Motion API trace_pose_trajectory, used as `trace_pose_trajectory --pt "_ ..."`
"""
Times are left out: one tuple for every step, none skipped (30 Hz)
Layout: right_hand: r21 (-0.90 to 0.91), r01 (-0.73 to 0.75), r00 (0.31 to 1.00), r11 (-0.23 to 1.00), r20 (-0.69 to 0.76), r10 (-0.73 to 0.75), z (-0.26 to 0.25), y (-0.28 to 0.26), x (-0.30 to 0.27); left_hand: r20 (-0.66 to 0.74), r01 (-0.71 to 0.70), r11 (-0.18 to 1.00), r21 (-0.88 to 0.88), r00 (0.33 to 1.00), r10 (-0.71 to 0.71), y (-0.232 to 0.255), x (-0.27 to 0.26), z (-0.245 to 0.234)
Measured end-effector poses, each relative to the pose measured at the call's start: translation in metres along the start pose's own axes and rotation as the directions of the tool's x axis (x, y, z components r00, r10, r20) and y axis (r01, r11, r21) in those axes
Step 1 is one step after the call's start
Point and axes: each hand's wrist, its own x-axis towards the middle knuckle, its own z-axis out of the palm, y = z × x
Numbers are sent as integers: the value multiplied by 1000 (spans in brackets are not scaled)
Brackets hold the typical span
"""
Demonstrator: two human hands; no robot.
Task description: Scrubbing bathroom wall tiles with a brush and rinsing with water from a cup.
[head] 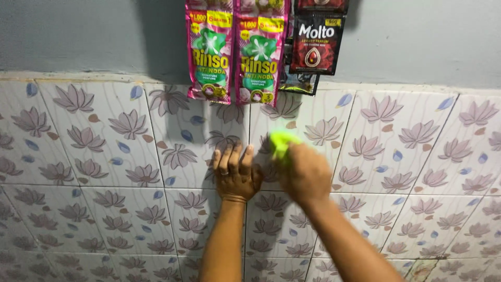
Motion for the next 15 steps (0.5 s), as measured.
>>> trace_pose_trajectory --pt "-12 -4 1000 1000 -1 4 1 -7 -10 -2 -1 1000 -12 1000 1 -1 1 -1" --pt "13 0 1000 1000 16 -1 2 -13 -21 3 -1 1000 -9 1000 1 -2 1 -2" --pt "31 0 999 1000 35 -1 0 -19 -32 9 -1 1000 -14 1000 2 0 1 -3" --pt "13 -9 999 1000 36 8 -1 -19 -43 10 -3 999 -35 1000 3 -2 2 -4" --pt "51 25 996 998 80 -29 -4 -17 -53 2 -1 999 -33 1000 1 -3 4 -5" --pt "91 56 990 994 123 -67 -6 -17 -63 -6 0 999 -32 1000 0 -3 5 -7" --pt "69 51 990 996 130 -59 -12 -10 -72 -6 6 998 -55 1000 -6 6 2 -10" --pt "105 -15 982 994 187 -5 -18 -4 -80 4 57 997 -49 998 -57 15 -1 -14" --pt "139 -81 969 987 241 45 -24 3 -88 11 107 994 -39 994 -106 24 -4 -17" --pt "119 -83 969 989 243 52 -32 20 -93 10 112 992 -59 994 -111 42 -15 -15" --pt "13 -297 890 955 367 271 -41 35 -100 105 212 976 -53 973 -205 59 -27 -16" --pt "-117 -483 752 868 453 479 -51 50 -108 200 307 951 -37 935 -294 76 -40 -17" --pt "-139 -491 745 860 446 497 -60 68 -111 210 309 949 -60 933 -291 103 -40 -22" --pt "-266 -628 616 732 404 676 -69 87 -115 487 461 875 -149 804 -341 130 -40 -27" --pt "-379 -735 461 562 328 824 -81 107 -120 728 611 770 -185 611 -310 158 -40 -32"
